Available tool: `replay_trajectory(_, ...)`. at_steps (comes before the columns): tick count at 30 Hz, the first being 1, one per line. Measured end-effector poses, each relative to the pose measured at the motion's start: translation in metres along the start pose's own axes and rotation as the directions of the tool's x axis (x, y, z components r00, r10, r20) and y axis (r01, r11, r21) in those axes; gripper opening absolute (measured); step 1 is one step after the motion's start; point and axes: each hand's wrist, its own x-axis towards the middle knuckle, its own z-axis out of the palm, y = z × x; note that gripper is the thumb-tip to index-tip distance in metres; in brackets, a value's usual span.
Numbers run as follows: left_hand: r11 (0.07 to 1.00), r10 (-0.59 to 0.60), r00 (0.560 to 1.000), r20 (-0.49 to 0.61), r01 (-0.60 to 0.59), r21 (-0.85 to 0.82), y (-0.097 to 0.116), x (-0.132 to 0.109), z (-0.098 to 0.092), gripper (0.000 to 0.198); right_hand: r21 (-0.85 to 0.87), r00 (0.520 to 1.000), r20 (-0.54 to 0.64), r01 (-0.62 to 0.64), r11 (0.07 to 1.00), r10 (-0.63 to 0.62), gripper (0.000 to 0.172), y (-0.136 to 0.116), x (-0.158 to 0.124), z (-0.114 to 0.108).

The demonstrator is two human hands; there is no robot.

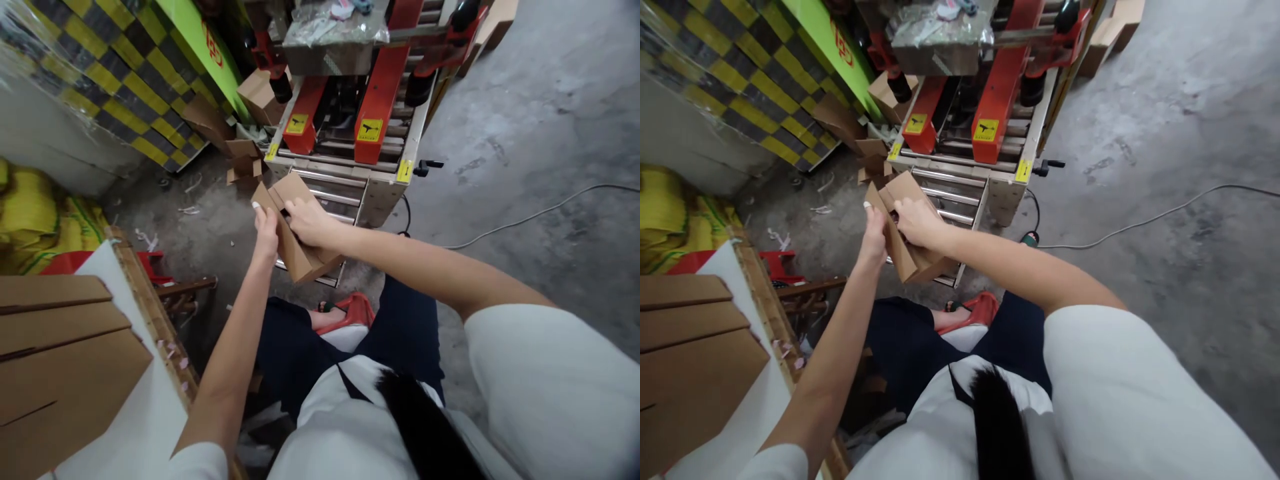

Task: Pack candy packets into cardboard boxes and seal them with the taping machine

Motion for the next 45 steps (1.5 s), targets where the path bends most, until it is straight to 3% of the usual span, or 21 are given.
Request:
replay_trajectory(3, 0.985, -0.031, 0.998, -0.063, 0.041, 0.165, 0.002, -0.002, 0.001, 0.086, 0.023, 0.999, -0.029, -0.027, 0.999, 0.027, 0.046, -0.001, 0.004, 0.006)
replay_trajectory(5, 0.969, -0.025, 0.997, -0.076, 0.042, 0.245, 0.007, -0.006, 0.003, 0.085, 0.061, 0.999, -0.036, 0.009, 0.998, -0.007, 0.045, 0.011, 0.005, 0.008)
replay_trajectory(9, 0.949, 0.051, 0.995, -0.086, -0.021, 0.313, 0.007, -0.011, 0.008, 0.082, 0.286, 0.994, -0.029, 0.113, 0.952, -0.109, 0.074, 0.051, -0.003, 0.018)
replay_trajectory(12, 0.931, 0.103, 0.991, -0.09, -0.064, 0.36, 0.003, -0.009, 0.013, 0.077, 0.453, 0.97, -0.197, 0.219, 0.864, -0.143, 0.082, 0.067, -0.023, 0.037)
replay_trajectory(15, 0.913, 0.145, 0.988, -0.055, -0.112, 0.393, 0.0, -0.007, 0.017, 0.072, 0.519, 0.921, -0.387, 0.189, 0.834, 0.032, 0.098, 0.06, -0.047, 0.058)
replay_trajectory(17, 0.901, 0.161, 0.987, -0.025, -0.137, 0.411, 0.0, -0.005, 0.019, 0.07, 0.5, 0.919, -0.385, 0.126, 0.857, 0.089, 0.115, 0.05, -0.059, 0.066)
replay_trajectory(21, 0.884, 0.152, 0.988, 0.024, -0.147, 0.445, 0.002, 0.005, 0.024, 0.068, 0.318, 0.957, -0.291, 0.114, 0.941, -0.017, 0.138, 0.037, -0.066, 0.062)
replay_trajectory(24, 0.885, 0.171, 0.977, 0.125, -0.208, 0.416, 0.001, 0.032, 0.033, 0.065, 0.19, 0.973, -0.23, 0.053, 0.98, -0.008, 0.127, 0.028, -0.057, 0.05)
replay_trajectory(28, 0.89, 0.312, 0.913, 0.264, -0.378, 0.257, 0.005, 0.096, 0.049, 0.052, 0.121, 0.96, -0.206, -0.166, 0.979, 0.188, 0.107, 0.019, -0.034, 0.041)
replay_trajectory(30, 0.875, 0.428, 0.883, 0.194, -0.458, 0.158, 0.011, 0.122, 0.053, 0.047, 0.099, 0.943, -0.21, -0.241, 0.966, 0.257, 0.101, 0.025, -0.016, 0.037)
replay_trajectory(32, 0.854, 0.516, 0.857, -0.001, -0.514, 0.077, 0.017, 0.126, 0.049, 0.046, 0.084, 0.921, -0.225, -0.308, 0.948, 0.319, 0.098, 0.044, 0.007, 0.03)
replay_trajectory(33, 0.85, 0.527, 0.844, -0.098, -0.525, 0.045, 0.018, 0.117, 0.045, 0.048, 0.085, 0.905, -0.236, -0.345, 0.935, 0.355, 0.097, 0.058, 0.02, 0.024)
replay_trajectory(35, 0.869, 0.481, 0.853, -0.201, -0.495, -0.023, 0.014, 0.076, 0.033, 0.051, 0.098, 0.865, -0.265, -0.415, 0.905, 0.426, 0.094, 0.092, 0.048, 0.011)
replay_trajectory(39, 0.967, 0.214, 0.975, -0.057, -0.22, -0.125, -0.021, -0.068, -0.002, 0.044, 0.116, 0.798, -0.288, -0.519, 0.847, 0.529, 0.089, 0.14, 0.083, -0.012)
replay_trajectory(42, 0.995, -0.026, 0.999, -0.039, 0.022, -0.101, -0.059, -0.18, -0.037, 0.037, 0.148, 0.772, -0.388, -0.487, 0.861, 0.503, 0.085, 0.114, 0.071, -0.002)
replay_trajectory(43, 0.994, -0.079, 0.993, -0.086, 0.072, -0.079, -0.068, -0.213, -0.05, 0.034, 0.178, 0.798, -0.4, -0.416, 0.892, 0.451, 0.084, 0.092, 0.061, 0.01)
replay_trajectory(45, 0.994, -0.11, 0.971, -0.214, 0.112, -0.002, -0.078, -0.269, -0.077, 0.029, 0.277, 0.899, -0.323, -0.209, 0.938, 0.296, 0.077, 0.033, 0.035, 0.047)
